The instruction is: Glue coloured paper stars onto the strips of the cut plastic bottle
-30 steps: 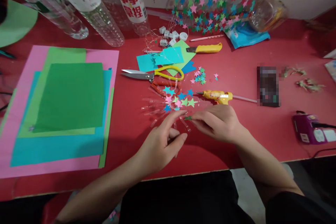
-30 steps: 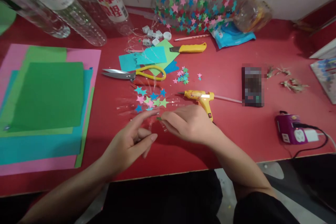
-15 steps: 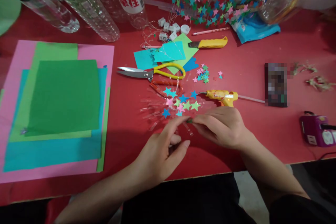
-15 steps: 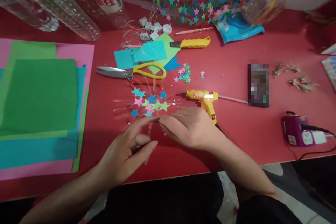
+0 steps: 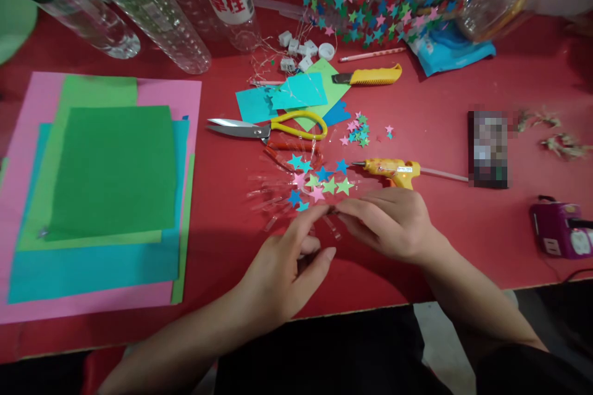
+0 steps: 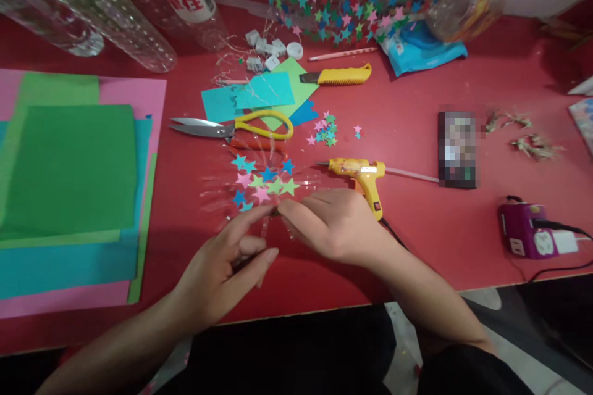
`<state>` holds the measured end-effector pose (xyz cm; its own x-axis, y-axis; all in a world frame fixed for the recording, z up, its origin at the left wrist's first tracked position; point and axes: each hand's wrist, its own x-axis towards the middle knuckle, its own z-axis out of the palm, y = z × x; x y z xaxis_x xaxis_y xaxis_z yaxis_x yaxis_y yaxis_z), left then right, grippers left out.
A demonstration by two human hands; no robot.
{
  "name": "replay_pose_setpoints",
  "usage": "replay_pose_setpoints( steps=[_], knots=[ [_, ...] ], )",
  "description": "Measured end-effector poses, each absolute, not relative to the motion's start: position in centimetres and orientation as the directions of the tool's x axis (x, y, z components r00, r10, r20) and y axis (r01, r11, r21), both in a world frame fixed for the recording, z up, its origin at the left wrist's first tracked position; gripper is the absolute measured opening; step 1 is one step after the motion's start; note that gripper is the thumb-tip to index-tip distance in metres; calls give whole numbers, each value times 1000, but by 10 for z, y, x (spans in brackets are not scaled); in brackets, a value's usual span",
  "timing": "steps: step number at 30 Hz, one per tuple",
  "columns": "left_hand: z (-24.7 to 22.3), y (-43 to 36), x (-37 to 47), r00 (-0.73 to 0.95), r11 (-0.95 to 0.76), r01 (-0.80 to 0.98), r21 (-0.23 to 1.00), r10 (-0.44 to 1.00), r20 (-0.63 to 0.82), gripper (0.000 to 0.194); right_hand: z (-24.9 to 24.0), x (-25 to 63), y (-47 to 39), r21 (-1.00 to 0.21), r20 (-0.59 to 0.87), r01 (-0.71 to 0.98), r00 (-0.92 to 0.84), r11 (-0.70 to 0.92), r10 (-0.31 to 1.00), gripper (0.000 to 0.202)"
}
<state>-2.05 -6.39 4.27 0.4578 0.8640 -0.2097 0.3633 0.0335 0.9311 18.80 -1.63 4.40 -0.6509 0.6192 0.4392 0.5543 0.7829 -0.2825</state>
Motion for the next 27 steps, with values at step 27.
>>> replay_pose_setpoints(
  steps=[27],
  knots=[
    [47, -64, -20, 409, 39, 389, 920, 888, -211, 41, 54, 174, -23, -731, 123, 565, -443, 383, 888, 7]
  ],
)
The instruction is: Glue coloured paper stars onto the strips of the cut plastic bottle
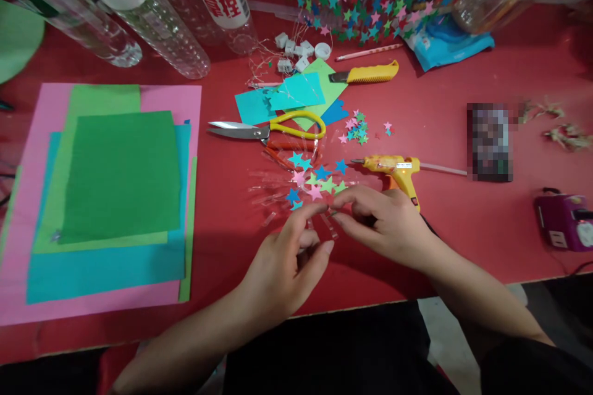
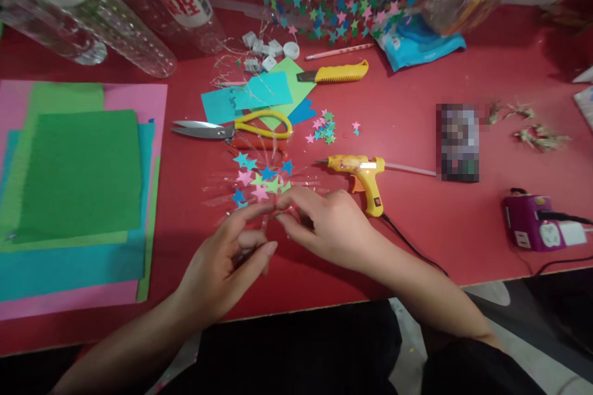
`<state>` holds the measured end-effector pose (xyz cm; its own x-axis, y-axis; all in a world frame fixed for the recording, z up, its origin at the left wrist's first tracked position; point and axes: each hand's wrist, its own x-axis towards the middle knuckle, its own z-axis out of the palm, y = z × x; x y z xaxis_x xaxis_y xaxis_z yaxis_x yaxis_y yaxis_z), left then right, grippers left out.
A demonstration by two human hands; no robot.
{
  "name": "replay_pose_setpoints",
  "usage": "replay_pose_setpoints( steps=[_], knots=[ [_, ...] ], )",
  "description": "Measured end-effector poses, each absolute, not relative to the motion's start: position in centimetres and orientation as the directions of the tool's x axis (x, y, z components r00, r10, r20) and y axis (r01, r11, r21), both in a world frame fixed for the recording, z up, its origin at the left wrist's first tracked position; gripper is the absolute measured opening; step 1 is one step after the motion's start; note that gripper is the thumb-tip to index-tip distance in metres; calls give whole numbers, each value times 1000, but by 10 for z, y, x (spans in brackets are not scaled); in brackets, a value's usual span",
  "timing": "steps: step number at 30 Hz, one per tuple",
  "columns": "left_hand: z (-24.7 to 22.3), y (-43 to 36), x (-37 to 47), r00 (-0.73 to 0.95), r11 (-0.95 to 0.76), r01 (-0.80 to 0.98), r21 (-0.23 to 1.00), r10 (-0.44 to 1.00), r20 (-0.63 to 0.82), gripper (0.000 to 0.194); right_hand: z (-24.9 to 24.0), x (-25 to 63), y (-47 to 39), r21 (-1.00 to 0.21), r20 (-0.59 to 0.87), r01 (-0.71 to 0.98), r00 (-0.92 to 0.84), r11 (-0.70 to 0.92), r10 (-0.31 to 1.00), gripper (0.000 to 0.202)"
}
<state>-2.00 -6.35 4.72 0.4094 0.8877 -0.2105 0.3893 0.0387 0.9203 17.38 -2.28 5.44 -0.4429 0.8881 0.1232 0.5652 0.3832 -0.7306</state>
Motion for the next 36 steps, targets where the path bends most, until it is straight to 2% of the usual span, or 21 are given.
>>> replay_pose_setpoints(
  steps=[9, 17, 23, 29, 36],
  knots=[
    [49, -64, -20, 422, 1, 406, 914, 887, -189, 44, 52, 172, -22, -769, 57, 550, -447, 324, 893, 5],
    [52, -67, -21, 419, -85, 415, 906, 902, -107, 49, 47, 169, -21, -731, 148, 552, -447, 402, 882, 5],
    [52, -66, -28, 353, -76, 396, 915, 933, -75, 49, 46, 168, -21, -717, 180, 550, -447, 428, 876, 6],
    [60, -61, -32, 242, -63, 469, 881, 969, -59, 42, 48, 169, -23, -611, 251, 617, -442, 495, 861, 9],
    [59, -58, -31, 178, -66, 417, 907, 984, -10, 38, 48, 171, -24, -654, 232, 580, -457, 486, 858, 8]
  ],
)
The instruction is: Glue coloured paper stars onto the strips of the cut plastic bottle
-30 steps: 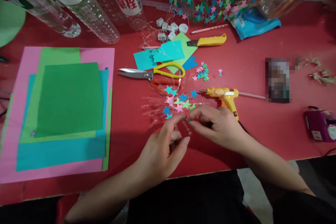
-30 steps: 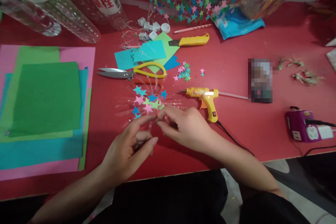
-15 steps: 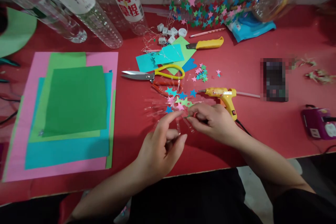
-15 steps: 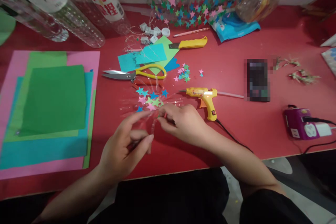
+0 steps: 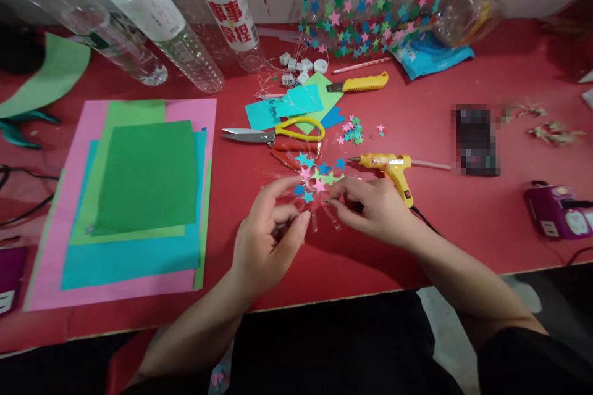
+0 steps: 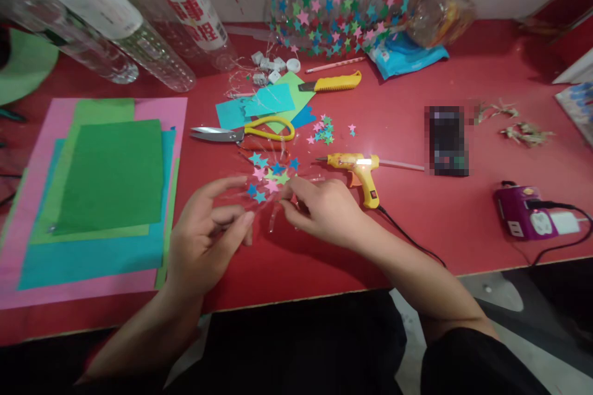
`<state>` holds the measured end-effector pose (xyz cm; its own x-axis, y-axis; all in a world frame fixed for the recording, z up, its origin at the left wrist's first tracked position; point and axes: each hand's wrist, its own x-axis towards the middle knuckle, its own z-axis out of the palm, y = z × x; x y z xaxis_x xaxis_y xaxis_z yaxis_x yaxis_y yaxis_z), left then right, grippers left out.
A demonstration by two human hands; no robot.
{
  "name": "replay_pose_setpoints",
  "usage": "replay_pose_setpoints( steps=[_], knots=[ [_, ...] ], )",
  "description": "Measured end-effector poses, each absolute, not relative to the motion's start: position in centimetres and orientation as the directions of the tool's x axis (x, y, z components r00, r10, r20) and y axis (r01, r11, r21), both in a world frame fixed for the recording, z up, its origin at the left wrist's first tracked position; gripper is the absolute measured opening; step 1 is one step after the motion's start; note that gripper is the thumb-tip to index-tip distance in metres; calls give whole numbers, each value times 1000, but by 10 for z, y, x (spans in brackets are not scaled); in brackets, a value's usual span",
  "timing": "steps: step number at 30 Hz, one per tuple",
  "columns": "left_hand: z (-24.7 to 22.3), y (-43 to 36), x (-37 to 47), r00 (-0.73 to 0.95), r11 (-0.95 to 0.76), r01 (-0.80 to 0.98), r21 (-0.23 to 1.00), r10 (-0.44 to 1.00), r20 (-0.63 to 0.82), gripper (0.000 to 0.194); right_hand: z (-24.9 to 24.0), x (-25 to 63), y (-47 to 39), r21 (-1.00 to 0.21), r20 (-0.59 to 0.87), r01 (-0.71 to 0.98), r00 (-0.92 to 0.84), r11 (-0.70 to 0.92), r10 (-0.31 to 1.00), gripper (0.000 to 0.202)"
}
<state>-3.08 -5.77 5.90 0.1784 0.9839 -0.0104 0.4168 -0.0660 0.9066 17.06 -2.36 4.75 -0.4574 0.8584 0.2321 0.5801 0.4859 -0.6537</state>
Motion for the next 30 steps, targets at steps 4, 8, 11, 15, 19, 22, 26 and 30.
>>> replay_pose_setpoints(
  steps=[4, 8, 11, 15, 19, 22, 26, 30],
  knots=[
    [62, -57, -26, 88, 10, 377, 926, 995, -47, 35, 41, 168, -22, -642, 240, 570, -486, 513, 840, 12],
    [65, -57, -22, 85, 30, 350, 936, 994, -64, 35, 33, 167, -21, -627, 244, 565, -511, 536, 824, 14],
    [64, -58, -19, 100, 12, 368, 930, 994, -53, 32, 31, 168, -21, -635, 269, 545, -509, 548, 818, 14],
    [63, -59, -16, 110, -32, 427, 904, 994, -16, 28, 34, 171, -22, -686, 259, 499, -511, 529, 819, 16],
    [63, -59, -15, 105, -56, 440, 896, 994, 11, 27, 32, 173, -22, -665, 228, 532, -524, 525, 821, 17],
    [62, -58, -17, 106, -55, 407, 912, 994, 13, 26, 28, 174, -21, -610, 218, 567, -552, 554, 805, 24],
    [60, -52, -24, 86, -82, 377, 923, 995, 54, 27, 24, 178, -21, -588, 224, 570, -568, 574, 792, 27],
    [65, -45, -25, 36, -108, 339, 935, 994, 102, 27, 26, 180, -21, -690, 233, 506, -522, 518, 821, 23]
  ],
)
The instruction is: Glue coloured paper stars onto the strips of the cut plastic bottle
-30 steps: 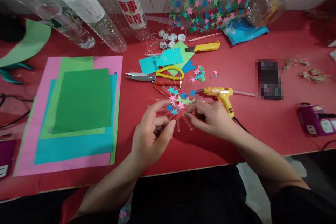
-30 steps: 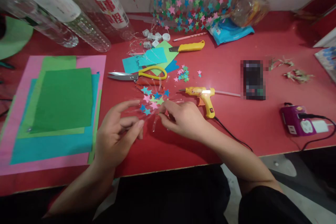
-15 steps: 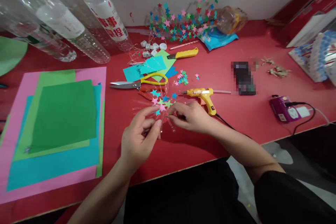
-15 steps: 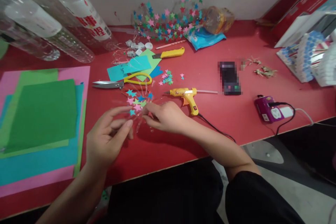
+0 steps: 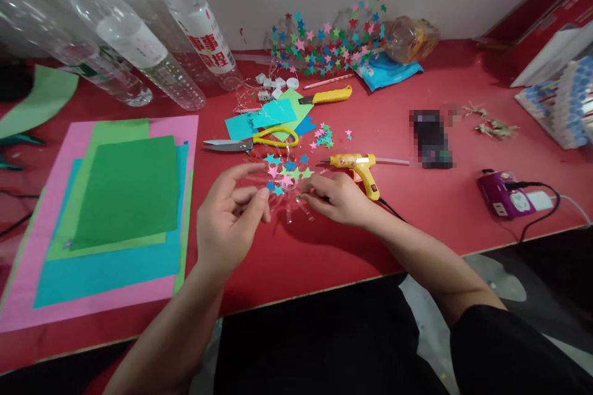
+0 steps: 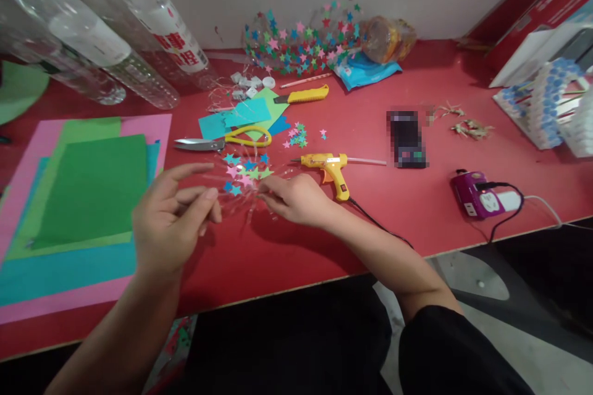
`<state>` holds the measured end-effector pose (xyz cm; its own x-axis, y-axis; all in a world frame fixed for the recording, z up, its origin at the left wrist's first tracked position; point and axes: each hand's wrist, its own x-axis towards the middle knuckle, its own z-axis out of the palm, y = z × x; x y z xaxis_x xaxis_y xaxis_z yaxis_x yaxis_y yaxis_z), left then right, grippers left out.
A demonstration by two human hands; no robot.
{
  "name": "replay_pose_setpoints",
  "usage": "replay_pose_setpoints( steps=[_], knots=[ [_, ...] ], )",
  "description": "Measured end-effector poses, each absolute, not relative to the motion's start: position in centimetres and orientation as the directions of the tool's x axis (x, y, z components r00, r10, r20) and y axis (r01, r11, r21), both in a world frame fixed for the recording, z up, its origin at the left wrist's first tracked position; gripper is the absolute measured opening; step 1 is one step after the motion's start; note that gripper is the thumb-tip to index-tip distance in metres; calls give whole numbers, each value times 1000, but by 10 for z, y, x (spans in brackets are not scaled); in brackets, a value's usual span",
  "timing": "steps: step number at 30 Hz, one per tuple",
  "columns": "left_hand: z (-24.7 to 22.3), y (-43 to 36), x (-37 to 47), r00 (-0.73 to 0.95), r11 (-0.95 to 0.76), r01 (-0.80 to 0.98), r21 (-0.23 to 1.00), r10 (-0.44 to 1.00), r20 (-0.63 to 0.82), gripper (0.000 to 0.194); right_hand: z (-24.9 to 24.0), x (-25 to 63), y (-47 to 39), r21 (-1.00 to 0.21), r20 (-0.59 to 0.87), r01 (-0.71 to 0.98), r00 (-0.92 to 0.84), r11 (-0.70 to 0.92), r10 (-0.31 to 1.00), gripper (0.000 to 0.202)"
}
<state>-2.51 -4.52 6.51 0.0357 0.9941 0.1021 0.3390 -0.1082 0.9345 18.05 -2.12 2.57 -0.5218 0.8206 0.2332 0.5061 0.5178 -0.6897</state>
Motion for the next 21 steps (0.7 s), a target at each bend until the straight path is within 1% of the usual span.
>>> replay_pose_setpoints(
  steps=[2, 5, 8, 10, 12, 15, 18, 21],
  knots=[
    [67, -42, -23, 40, -130, 344, 930, 991, 124, 27, 29, 182, -22, -728, 230, 494, -476, 475, 849, 21],
    [65, -38, -20, 61, -202, 410, 889, 979, 194, 25, 33, 184, -23, -723, 231, 511, -455, 465, 860, 17],
    [56, -36, -19, 148, -379, 544, 749, 922, 358, 18, 34, 185, -24, -691, 268, 508, -479, 513, 836, 15],
    [48, -37, -17, 236, -488, 580, 652, 867, 439, 16, 33, 185, -24, -673, 293, 502, -493, 543, 819, 16],
    [41, -37, -15, 274, -538, 590, 602, 835, 477, 15, 32, 184, -25, -659, 308, 504, -496, 558, 812, 17],
    [36, -37, -11, 283, -558, 631, 538, 812, 511, 8, 30, 183, -25, -632, 336, 509, -500, 585, 798, 18],
    [36, -37, -7, 292, -567, 675, 473, 793, 535, 3, 29, 182, -26, -550, 387, 544, -507, 634, 770, 19],
    [39, -37, -5, 311, -577, 692, 434, 780, 543, 4, 27, 181, -27, -391, 468, 602, -521, 696, 714, 20]
  ],
)
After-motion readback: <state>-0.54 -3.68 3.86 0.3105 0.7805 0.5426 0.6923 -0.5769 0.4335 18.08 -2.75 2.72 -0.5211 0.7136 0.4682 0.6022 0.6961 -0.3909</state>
